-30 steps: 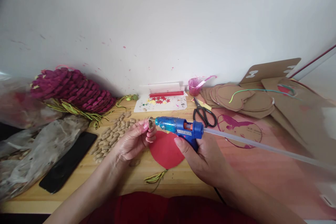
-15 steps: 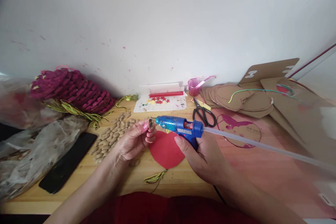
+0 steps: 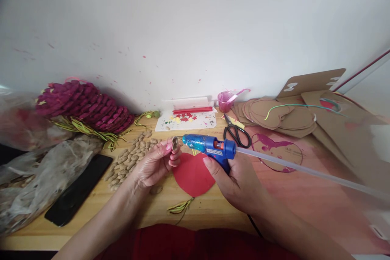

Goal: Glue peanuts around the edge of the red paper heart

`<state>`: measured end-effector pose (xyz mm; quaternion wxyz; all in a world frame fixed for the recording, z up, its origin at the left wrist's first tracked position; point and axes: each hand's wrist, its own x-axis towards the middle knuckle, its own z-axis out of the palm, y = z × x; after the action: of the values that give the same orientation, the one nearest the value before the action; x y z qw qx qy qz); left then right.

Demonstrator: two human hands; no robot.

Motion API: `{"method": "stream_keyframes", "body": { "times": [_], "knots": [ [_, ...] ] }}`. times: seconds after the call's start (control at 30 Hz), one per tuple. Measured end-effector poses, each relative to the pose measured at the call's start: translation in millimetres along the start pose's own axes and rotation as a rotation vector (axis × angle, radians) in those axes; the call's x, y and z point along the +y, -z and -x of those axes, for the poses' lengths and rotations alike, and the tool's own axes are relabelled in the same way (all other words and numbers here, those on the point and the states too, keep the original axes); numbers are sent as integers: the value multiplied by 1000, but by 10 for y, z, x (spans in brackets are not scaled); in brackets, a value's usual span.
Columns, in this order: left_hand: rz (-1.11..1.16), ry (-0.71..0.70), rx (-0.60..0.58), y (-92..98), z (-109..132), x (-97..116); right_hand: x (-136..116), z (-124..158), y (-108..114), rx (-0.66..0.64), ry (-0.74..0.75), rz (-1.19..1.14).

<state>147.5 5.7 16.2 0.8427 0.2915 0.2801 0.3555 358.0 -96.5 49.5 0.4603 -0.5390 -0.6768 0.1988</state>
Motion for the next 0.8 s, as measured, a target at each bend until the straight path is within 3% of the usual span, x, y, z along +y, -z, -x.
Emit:
{"method": "stream_keyframes", "body": {
  "times": [0.8],
  "knots": [
    [-39,-29,6,10,-5,13,25,14,1,-8,-56,-12]
  ]
}}
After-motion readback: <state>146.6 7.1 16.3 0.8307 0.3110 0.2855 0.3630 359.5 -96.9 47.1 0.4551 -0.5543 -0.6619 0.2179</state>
